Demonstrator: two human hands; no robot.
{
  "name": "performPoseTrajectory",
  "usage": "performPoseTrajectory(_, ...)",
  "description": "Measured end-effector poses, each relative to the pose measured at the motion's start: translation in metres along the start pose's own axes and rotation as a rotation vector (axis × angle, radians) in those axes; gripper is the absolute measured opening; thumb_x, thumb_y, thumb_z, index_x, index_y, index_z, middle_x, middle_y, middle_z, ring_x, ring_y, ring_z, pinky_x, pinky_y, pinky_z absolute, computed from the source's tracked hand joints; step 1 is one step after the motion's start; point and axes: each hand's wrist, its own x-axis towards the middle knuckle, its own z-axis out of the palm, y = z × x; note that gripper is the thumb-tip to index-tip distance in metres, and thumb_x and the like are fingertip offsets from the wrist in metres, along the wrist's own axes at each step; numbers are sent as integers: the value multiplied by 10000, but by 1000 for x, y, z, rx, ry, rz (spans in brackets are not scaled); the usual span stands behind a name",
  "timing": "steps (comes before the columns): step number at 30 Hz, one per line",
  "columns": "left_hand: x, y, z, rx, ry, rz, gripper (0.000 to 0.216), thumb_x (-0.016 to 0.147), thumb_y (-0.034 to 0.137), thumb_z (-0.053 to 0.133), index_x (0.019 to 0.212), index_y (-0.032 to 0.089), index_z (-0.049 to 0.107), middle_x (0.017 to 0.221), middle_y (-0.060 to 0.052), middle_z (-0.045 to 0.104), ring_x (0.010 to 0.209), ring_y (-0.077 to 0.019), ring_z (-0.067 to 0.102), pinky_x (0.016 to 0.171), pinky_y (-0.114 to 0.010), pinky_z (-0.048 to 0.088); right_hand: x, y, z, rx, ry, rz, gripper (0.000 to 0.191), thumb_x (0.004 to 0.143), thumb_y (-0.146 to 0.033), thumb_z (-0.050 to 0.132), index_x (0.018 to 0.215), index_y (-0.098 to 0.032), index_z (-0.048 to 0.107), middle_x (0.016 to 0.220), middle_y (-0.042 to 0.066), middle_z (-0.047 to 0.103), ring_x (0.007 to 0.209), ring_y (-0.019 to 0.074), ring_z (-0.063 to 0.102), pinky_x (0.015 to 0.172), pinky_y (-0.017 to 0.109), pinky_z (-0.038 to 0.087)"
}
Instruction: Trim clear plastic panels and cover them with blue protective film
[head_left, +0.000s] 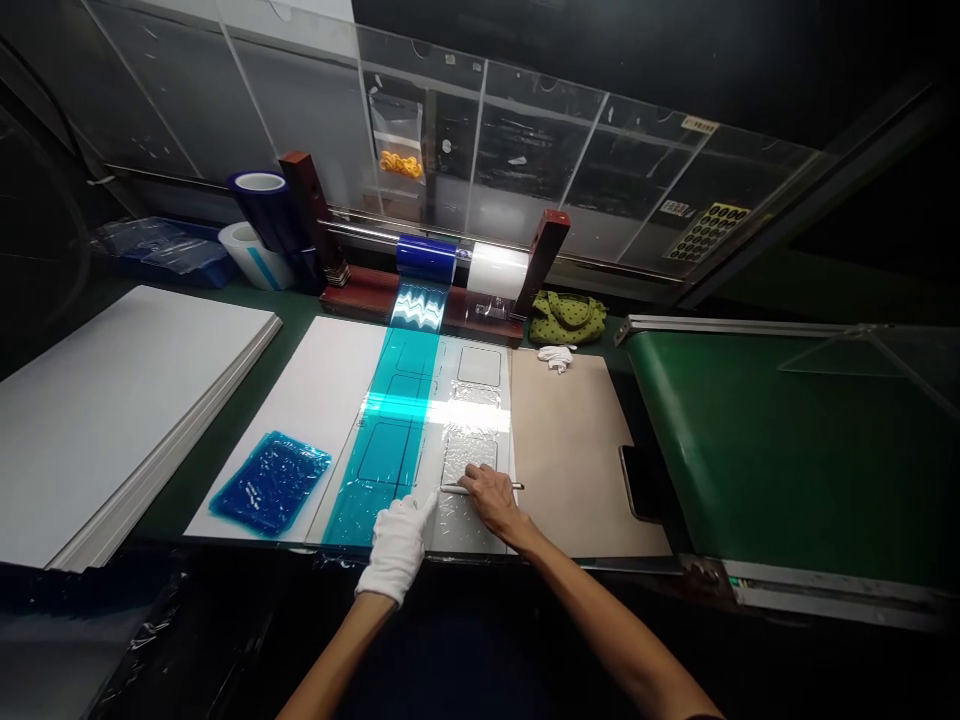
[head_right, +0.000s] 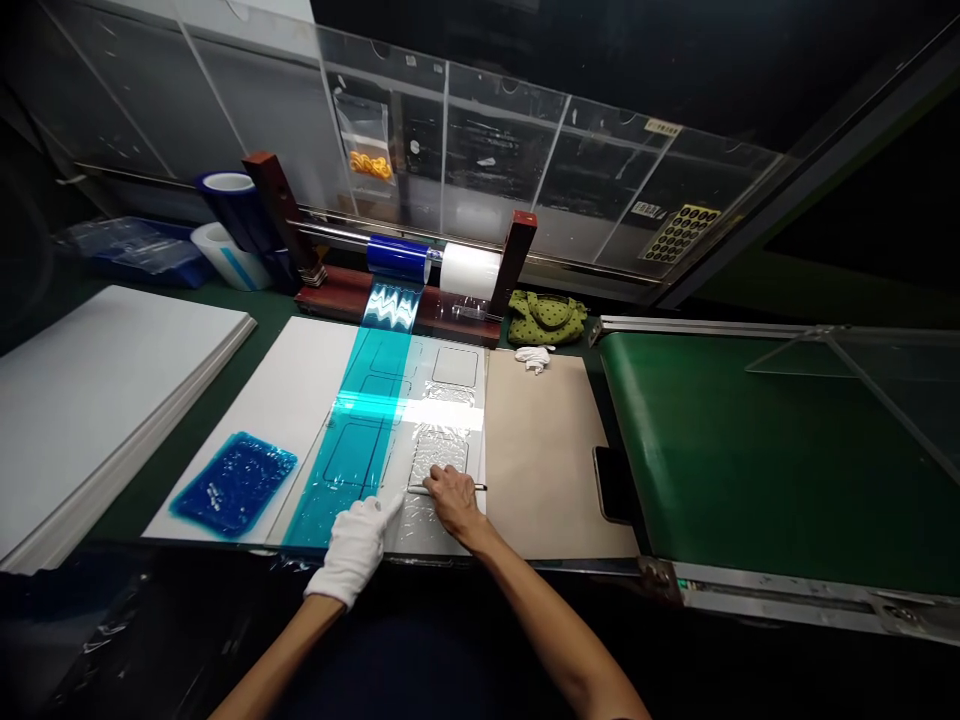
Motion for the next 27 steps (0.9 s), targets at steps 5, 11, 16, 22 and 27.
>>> performPoseTrajectory(5, -1, -4, -1, -55, 39, 14, 641, 732, -15, 404, 1253, 341, 519, 857, -85, 575, 695, -207, 517, 552, -303, 315, -37, 40, -7, 16, -30, 140, 299, 931, -161, 362, 930, -249, 647, 982, 58, 626, 879, 179, 536, 614, 242, 368)
performPoseTrajectory(11, -20, -4, -14, -131, 120, 14, 335, 868, 240, 423, 1171, 224, 566, 969, -118, 572, 767, -236, 524, 643, -343, 370, -95, 76, -8, 150, -38, 355, 273, 893, -183, 427, 1018, -255, 658, 1006, 53, 669, 890, 188, 603, 684, 257, 390)
performPoseTrajectory(16, -37, 3, -10, -198, 124, 126, 338, 799, 407, 579, 1066, 199, 578, 976, -98, 581, 867, -243, 534, 756, -346, 391, -123, 65, 16, 433, -53, 410, 198, 813, -222, 529, 911, -254, 699, 910, 12, 720, 871, 189, 645, 729, 254, 415)
performPoseTrajectory(22, -39, 13, 9, -204, 112, 198, 405, 694, 382, 702, 1024, 177, 590, 930, -102, 594, 818, -258, 545, 736, -370, 394, -125, 47, 42, 683, -49, 394, 171, 751, -228, 592, 863, -223, 721, 878, 35, 732, 849, 190, 662, 740, 255, 445)
performPoseTrajectory(27, -35, 15, 11, -230, 133, 232, 299, 752, 346, 640, 1000, 185, 598, 919, -100, 599, 799, -243, 550, 716, -363, 399, -126, 47, 51, 928, -42, 334, 191, 740, -305, 609, 816, -167, 717, 777, 31, 715, 730, 170, 640, 671, 245, 450)
